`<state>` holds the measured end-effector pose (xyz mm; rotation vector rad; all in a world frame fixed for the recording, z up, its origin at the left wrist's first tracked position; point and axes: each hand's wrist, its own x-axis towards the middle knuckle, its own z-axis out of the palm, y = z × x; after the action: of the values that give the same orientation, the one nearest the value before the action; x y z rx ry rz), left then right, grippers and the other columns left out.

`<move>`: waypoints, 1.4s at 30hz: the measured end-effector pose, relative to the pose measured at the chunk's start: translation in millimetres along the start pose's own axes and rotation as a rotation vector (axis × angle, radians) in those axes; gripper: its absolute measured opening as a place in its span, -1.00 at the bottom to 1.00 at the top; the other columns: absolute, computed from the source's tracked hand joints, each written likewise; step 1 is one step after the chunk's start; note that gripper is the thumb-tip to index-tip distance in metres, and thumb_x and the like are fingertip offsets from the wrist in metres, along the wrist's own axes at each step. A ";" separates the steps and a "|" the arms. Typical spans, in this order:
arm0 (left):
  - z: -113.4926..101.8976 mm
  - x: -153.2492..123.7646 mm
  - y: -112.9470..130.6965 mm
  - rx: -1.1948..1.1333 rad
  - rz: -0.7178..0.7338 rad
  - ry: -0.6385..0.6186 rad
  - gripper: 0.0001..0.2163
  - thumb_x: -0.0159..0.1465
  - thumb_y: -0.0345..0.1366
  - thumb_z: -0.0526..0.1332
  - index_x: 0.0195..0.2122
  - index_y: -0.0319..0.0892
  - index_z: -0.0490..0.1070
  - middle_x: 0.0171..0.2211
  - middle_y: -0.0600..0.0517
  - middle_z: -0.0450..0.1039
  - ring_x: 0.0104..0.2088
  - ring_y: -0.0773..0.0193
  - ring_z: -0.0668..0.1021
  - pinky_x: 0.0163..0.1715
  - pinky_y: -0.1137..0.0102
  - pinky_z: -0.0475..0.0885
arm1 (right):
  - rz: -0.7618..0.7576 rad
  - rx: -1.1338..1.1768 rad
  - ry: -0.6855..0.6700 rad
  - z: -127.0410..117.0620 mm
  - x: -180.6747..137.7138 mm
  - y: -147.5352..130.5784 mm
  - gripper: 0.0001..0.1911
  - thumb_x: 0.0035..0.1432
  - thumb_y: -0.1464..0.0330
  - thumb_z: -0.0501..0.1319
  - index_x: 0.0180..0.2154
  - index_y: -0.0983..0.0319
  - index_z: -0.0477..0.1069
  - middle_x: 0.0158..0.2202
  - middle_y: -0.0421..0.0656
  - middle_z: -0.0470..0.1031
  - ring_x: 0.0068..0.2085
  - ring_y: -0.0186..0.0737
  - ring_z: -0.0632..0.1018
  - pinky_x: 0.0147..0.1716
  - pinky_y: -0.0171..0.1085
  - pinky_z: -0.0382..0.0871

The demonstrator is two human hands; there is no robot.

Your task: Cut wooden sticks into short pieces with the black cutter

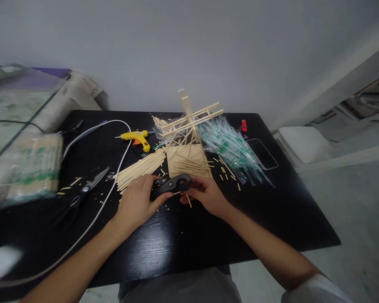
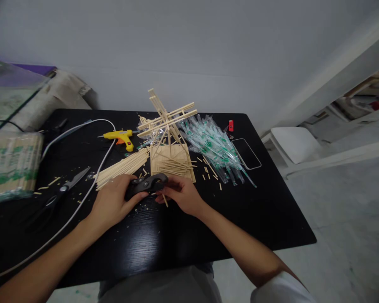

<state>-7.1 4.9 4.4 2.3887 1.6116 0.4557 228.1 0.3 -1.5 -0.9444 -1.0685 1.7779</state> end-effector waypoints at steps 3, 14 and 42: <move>0.5 -0.6 -0.5 0.005 0.003 -0.004 -0.49 0.36 0.18 0.08 -0.04 -0.22 0.40 -0.21 -0.17 0.52 -0.17 -0.06 0.58 -0.17 0.16 0.44 | -0.002 0.005 0.008 0.8 0.0 -0.2 -0.69 0.04 0.19 0.49 -0.25 0.22 0.56 -0.36 -0.22 0.61 -0.40 -0.25 0.66 -0.31 -0.21 0.67; 0.8 -2.4 -1.1 0.081 -0.022 -0.027 -0.48 0.35 0.22 0.05 -0.11 -0.19 0.44 -0.28 -0.12 0.56 -0.27 -0.04 0.61 -0.31 0.23 0.41 | 0.018 0.015 0.042 0.9 -0.4 1.5 -0.72 0.00 0.24 0.52 -0.31 0.26 0.58 -0.39 -0.22 0.62 -0.43 -0.25 0.66 -0.35 -0.25 0.65; 1.0 -0.4 -2.0 0.055 0.055 0.041 -0.46 0.35 0.20 0.07 -0.05 -0.22 0.45 -0.23 -0.15 0.55 -0.21 -0.07 0.58 -0.21 0.15 0.43 | 0.040 0.043 0.021 1.3 -1.1 -0.2 -0.72 0.00 0.23 0.52 -0.31 0.27 0.61 -0.40 -0.22 0.62 -0.45 -0.29 0.65 -0.36 -0.28 0.64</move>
<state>-8.6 5.3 2.8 2.4853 1.5982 0.4794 227.5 -1.1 -0.7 -0.9626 -1.0008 1.8124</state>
